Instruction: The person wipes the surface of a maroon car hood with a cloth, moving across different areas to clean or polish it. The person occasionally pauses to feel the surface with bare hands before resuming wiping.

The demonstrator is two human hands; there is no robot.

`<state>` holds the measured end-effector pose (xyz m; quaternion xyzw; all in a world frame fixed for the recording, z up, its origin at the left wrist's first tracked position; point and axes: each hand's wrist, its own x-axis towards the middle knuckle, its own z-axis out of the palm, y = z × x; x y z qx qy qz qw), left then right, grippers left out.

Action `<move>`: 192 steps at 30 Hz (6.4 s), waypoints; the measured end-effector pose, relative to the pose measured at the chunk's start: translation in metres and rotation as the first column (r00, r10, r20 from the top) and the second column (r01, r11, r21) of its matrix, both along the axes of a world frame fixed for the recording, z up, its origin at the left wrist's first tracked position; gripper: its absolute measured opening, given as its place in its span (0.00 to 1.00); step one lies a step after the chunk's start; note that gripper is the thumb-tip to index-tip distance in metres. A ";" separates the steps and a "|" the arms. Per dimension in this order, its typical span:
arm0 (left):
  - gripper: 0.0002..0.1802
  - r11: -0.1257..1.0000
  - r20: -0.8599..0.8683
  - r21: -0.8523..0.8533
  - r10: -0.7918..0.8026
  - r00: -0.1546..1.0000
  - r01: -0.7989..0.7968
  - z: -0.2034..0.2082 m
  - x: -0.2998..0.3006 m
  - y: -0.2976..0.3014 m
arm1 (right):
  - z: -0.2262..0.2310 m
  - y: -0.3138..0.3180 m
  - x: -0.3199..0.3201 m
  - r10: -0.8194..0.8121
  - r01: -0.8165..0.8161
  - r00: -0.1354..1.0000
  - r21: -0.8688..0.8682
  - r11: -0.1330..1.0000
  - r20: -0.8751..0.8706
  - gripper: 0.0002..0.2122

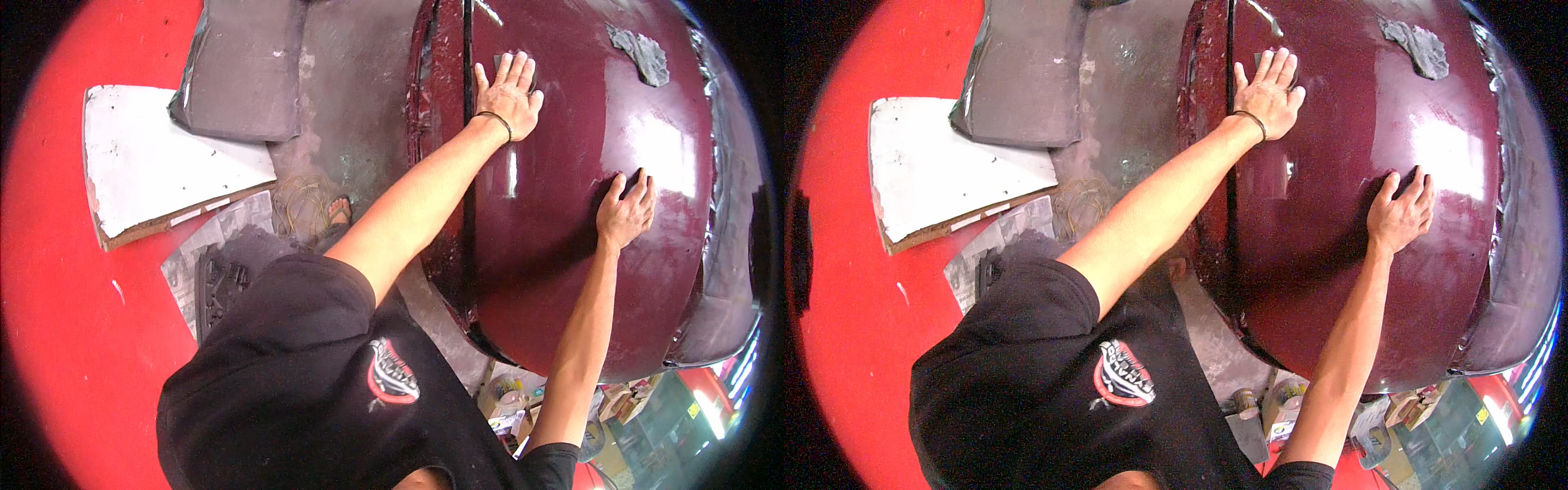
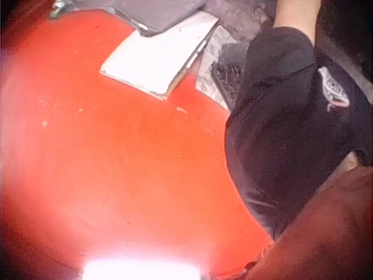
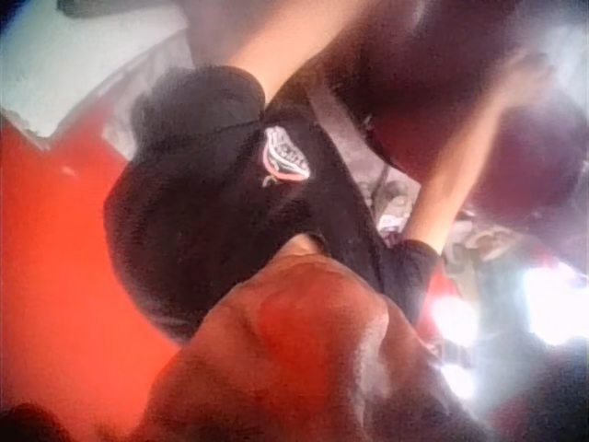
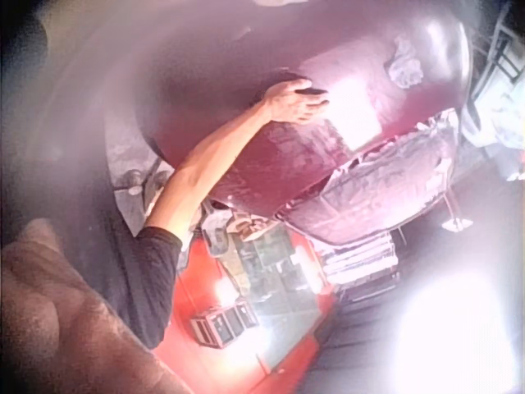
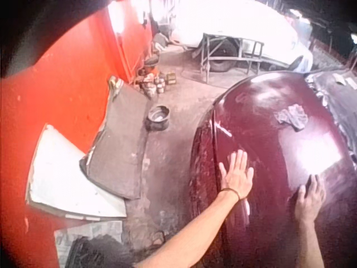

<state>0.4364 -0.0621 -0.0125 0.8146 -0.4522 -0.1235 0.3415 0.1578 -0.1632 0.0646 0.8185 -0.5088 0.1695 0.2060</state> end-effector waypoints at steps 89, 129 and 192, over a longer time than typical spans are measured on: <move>0.38 0.907 0.350 0.180 -0.420 0.837 0.380 0.069 -0.105 -0.028 | 0.015 0.021 0.004 -0.112 0.104 0.986 0.067 0.992 0.126 0.28; 0.37 0.985 0.135 0.004 -0.169 0.976 0.170 0.066 -0.030 -0.129 | 0.010 0.011 0.007 -0.077 0.070 0.990 0.065 0.995 0.120 0.22; 0.40 0.919 0.021 0.117 -0.381 0.924 0.376 -0.005 0.034 0.056 | 0.011 0.008 -0.004 -0.105 0.096 0.991 0.098 0.991 0.087 0.22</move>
